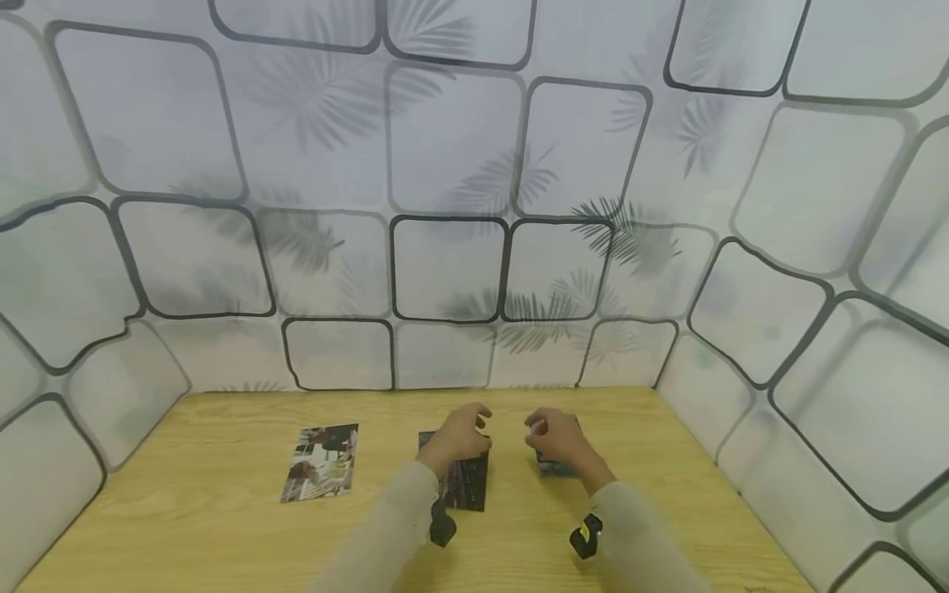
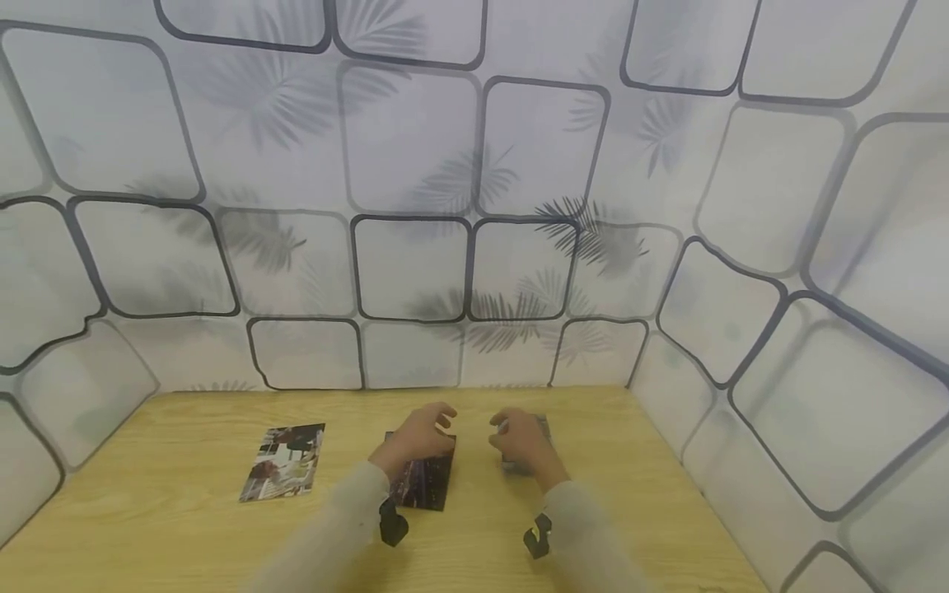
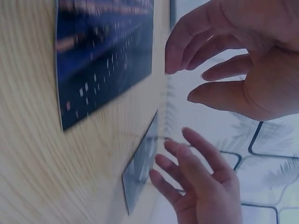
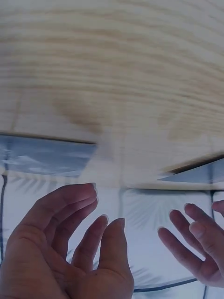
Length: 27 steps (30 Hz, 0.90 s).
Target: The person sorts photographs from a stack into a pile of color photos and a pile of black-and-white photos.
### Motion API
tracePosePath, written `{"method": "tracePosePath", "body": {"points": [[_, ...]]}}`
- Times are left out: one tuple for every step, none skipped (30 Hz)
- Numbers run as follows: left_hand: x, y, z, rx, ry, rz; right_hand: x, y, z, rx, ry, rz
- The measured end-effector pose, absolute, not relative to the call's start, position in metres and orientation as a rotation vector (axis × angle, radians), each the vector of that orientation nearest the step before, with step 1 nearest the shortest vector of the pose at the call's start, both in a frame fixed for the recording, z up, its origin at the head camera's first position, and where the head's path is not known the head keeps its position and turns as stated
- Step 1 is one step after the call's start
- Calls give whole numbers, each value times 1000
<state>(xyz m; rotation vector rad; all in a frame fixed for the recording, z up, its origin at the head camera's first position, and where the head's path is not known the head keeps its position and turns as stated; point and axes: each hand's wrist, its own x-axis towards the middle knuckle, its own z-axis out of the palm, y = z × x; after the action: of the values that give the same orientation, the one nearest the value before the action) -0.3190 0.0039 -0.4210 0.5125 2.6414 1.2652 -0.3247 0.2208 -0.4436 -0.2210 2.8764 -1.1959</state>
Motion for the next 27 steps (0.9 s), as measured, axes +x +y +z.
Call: {"method": "tracePosePath", "body": {"points": [[-318, -2, -422, 499, 2647, 1264, -324, 217, -445, -227, 2851, -1217], [-318, -8, -424, 485, 2651, 1269, -322, 214, -445, -229, 2829, -1237], [-317, -14, -425, 475, 2665, 1262, -321, 210, -446, -232, 2809, -1254], [-317, -20, -427, 468, 2681, 1254, -320, 207, -447, -235, 2787, -1274], [-317, -26, -430, 459, 2693, 1249, -318, 203, -447, -240, 2774, -1284], [-317, -31, -432, 444, 2703, 1249, -317, 200, -447, -232, 2761, -1294], [-318, -36, -434, 430, 2717, 1247, -316, 197, -448, -237, 2757, -1294], [-319, -41, -436, 421, 2727, 1250, -316, 193, -449, -234, 2761, -1294], [-319, -46, -439, 406, 2723, 1264, -315, 191, -451, -236, 2766, -1290], [-320, -50, -440, 392, 2730, 1269, -315, 188, -452, -234, 2768, -1287], [-320, -54, -442, 375, 2736, 1274, -315, 185, -453, -231, 2767, -1288], [-320, -57, -443, 356, 2735, 1284, -315, 183, -455, -223, 2766, -1288], [-320, -60, -444, 338, 2728, 1297, -315, 180, -456, -216, 2762, -1295], [-320, -62, -445, 321, 2724, 1307, -315, 178, -457, -210, 2760, -1299], [-320, -64, -446, 300, 2720, 1313, -316, 175, -458, -215, 2754, -1304], [-320, -66, -446, 285, 2723, 1316, -316, 173, -458, -207, 2740, -1318], [-319, -67, -446, 272, 2714, 1328, -316, 171, -459, -202, 2732, -1330], [-318, -68, -446, 268, 2705, 1342, -316, 169, -459, -201, 2727, -1339], [-318, -69, -447, 258, 2696, 1357, -317, 167, -460, -203, 2725, -1347], [-318, -70, -447, 250, 2689, 1372, -317, 166, -460, -204, 2718, -1357], [-318, -71, -448, 242, 2673, 1393, -317, 164, -460, -205, 2712, -1366], [-317, -72, -448, 235, 2654, 1417, -317, 163, -460, -202, 2709, -1370], [-316, -72, -448, 229, 2640, 1435, -317, 161, -460, -204, 2708, -1376], [-316, -73, -448, 220, 2626, 1454, -316, 160, -460, -211, 2702, -1384], [-316, -73, -448, 204, 2608, 1475, -316, 159, -459, -213, 2698, -1388], [-315, -73, -449, 195, 2595, 1491, -316, 158, -459, -213, 2695, -1391], [-315, -74, -449, 190, 2584, 1504, -315, 157, -458, -214, 2696, -1392]]}}
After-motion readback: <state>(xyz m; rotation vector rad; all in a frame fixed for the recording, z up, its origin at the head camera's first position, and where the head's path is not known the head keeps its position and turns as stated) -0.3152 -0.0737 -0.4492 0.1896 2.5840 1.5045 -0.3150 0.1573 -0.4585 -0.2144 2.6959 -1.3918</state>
